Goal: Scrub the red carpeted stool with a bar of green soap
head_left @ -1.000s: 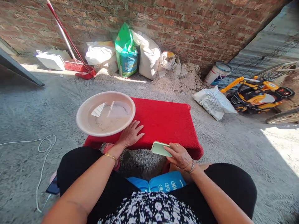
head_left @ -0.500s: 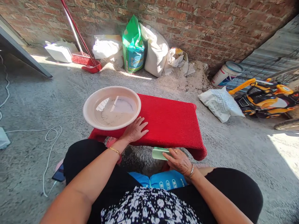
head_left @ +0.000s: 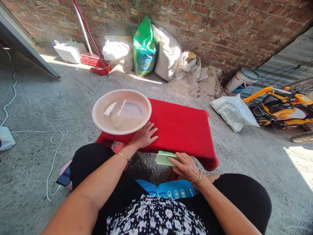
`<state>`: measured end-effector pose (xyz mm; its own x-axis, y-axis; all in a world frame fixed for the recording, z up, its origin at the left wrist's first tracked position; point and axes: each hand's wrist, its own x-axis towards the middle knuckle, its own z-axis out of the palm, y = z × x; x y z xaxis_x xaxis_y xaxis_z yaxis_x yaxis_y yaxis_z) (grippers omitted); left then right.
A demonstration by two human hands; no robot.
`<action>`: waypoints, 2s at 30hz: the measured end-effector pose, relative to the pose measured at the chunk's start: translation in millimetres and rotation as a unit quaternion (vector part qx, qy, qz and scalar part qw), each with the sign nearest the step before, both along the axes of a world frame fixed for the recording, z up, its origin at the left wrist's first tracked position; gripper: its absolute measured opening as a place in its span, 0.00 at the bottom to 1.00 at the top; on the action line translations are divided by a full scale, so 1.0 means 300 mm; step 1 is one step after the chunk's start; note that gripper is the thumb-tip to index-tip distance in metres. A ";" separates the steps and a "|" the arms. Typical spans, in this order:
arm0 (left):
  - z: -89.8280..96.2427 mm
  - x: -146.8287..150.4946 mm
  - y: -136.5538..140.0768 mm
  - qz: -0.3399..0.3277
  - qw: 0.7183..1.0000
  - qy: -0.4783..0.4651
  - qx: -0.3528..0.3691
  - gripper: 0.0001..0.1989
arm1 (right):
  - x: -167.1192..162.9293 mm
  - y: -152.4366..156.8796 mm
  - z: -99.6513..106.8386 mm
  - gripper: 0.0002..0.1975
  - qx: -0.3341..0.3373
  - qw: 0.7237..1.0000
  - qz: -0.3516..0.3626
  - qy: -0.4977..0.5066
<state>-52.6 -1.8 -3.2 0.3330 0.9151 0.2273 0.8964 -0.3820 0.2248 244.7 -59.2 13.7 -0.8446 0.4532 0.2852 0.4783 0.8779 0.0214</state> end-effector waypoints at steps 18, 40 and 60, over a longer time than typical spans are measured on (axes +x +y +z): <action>-0.002 0.009 -0.004 -0.002 1.000 -0.026 0.003 0.23 | 0.363 -0.088 -0.045 0.19 0.044 0.971 -0.232 0.045; -0.008 0.002 0.001 -0.002 1.000 -0.014 0.012 0.23 | 0.356 -0.094 -0.014 0.16 0.030 0.952 -0.304 -0.019; 0.028 0.198 -0.385 -0.251 0.966 -0.062 0.006 0.33 | -0.060 -0.125 0.089 0.06 -0.248 0.961 -0.101 0.063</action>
<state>6.7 -117.3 5.3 0.7036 0.6424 0.3038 0.5640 -0.7649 0.3111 226.7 -96.6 40.3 -0.6973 0.7115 0.0869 0.6119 0.6540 -0.4448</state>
